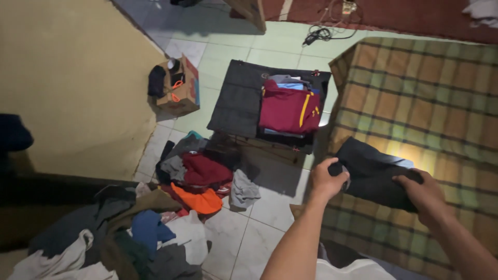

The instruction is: The recorder is folding a black t-shirt on a bed and then placing it into an open suitcase on the floor.

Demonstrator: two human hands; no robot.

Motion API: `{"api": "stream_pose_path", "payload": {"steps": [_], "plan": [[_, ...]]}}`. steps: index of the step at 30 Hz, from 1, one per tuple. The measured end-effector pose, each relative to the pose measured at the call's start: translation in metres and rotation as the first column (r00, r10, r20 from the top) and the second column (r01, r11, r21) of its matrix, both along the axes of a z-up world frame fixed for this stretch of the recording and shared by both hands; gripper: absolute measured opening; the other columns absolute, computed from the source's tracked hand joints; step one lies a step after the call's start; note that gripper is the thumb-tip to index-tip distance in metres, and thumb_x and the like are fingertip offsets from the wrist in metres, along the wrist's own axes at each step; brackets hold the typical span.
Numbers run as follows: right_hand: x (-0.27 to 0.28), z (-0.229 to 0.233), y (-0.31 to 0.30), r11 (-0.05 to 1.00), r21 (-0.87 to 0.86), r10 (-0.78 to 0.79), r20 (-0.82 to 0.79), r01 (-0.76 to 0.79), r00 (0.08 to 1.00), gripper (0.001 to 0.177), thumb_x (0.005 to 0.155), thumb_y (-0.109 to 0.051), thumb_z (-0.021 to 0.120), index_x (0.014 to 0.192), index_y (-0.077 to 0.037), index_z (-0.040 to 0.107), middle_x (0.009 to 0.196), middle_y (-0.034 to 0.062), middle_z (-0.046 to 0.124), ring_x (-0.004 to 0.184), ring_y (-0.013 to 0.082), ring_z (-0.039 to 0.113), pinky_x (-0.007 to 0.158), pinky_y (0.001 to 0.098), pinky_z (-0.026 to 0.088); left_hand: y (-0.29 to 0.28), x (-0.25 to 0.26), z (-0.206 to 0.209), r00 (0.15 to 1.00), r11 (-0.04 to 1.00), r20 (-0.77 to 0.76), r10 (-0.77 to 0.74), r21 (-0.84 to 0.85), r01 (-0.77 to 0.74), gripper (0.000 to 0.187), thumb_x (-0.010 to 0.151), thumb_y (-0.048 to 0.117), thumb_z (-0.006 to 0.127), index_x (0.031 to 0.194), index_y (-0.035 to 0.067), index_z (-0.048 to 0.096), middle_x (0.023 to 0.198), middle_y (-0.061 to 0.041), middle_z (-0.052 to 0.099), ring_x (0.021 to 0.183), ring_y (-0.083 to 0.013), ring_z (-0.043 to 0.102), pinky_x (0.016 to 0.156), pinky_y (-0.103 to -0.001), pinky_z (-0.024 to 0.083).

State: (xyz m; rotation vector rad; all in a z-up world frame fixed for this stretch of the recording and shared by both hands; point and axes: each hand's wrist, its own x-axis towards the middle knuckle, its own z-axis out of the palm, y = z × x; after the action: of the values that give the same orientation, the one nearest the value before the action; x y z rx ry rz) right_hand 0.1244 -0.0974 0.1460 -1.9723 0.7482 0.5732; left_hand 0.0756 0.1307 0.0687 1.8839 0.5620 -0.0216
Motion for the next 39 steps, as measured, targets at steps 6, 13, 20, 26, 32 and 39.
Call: {"api": "stream_pose_path", "payload": {"steps": [6,13,20,26,32,39], "plan": [[0.032,-0.028,-0.004,0.998,0.053,0.032,-0.030,-0.031,0.999,0.059,0.086,-0.025,0.078,0.141,-0.011,0.060,0.095,0.0172,0.065,0.062,0.0275,0.056,0.045,0.0418,0.041,0.009,0.012,0.022,0.992,1.000,-0.124,-0.014,-0.009,0.013,0.060,0.069,0.035,0.086,0.125,0.017,0.074,0.122,-0.016,0.072,0.116,-0.0336,0.067,0.100,-0.043,0.052],[0.028,-0.028,-0.007,0.998,0.021,0.067,-0.017,-0.067,0.998,0.048,0.086,-0.026,0.077,0.130,-0.010,0.064,0.087,0.0152,0.064,0.057,0.0252,0.056,0.042,0.0410,0.043,0.009,0.015,0.025,0.987,1.000,-0.162,0.010,-0.011,-0.012,0.059,0.066,0.036,0.085,0.121,0.018,0.075,0.117,-0.015,0.076,0.112,-0.0309,0.072,0.097,-0.040,0.056],[0.055,-0.031,-0.003,0.989,0.137,0.075,-0.101,-0.060,0.992,0.052,0.088,-0.030,0.074,0.132,-0.004,0.064,0.083,0.0193,0.060,0.055,0.0297,0.052,0.041,0.0414,0.037,0.021,0.038,-0.011,0.993,0.999,-0.115,-0.037,0.010,0.038,0.056,0.065,0.036,0.088,0.115,0.016,0.077,0.114,-0.018,0.076,0.110,-0.0317,0.072,0.097,-0.040,0.056],[0.082,0.005,0.020,0.996,0.090,0.003,-0.136,0.009,0.991,0.064,0.084,-0.028,0.074,0.143,-0.012,0.057,0.089,0.0134,0.063,0.061,0.0255,0.053,0.046,0.0422,0.038,0.041,0.075,0.000,0.985,0.990,-0.115,-0.130,0.045,0.136,0.056,0.065,0.036,0.091,0.114,0.014,0.078,0.113,-0.019,0.075,0.109,-0.0316,0.071,0.098,-0.041,0.054],[0.093,0.026,0.045,0.995,0.097,-0.005,-0.147,0.019,0.989,0.059,0.085,-0.029,0.073,0.139,-0.010,0.062,0.090,0.0152,0.061,0.065,0.0250,0.052,0.050,0.0420,0.038,0.066,0.092,0.006,0.983,0.984,-0.062,-0.173,0.025,0.175,0.057,0.065,0.040,0.088,0.116,0.016,0.077,0.111,-0.017,0.077,0.108,-0.0300,0.073,0.100,-0.040,0.054],[0.099,-0.022,0.051,0.991,-0.016,-0.133,-0.053,0.133,0.990,0.051,0.082,-0.030,0.080,0.114,0.005,0.061,0.087,0.0195,0.065,0.066,0.0304,0.062,0.049,0.0456,0.047,0.083,0.107,-0.003,0.982,0.993,-0.155,-0.112,0.001,0.114,0.071,0.063,0.042,0.093,0.120,0.006,0.071,0.115,-0.019,0.075,0.112,-0.0300,0.070,0.104,-0.039,0.050]]}}
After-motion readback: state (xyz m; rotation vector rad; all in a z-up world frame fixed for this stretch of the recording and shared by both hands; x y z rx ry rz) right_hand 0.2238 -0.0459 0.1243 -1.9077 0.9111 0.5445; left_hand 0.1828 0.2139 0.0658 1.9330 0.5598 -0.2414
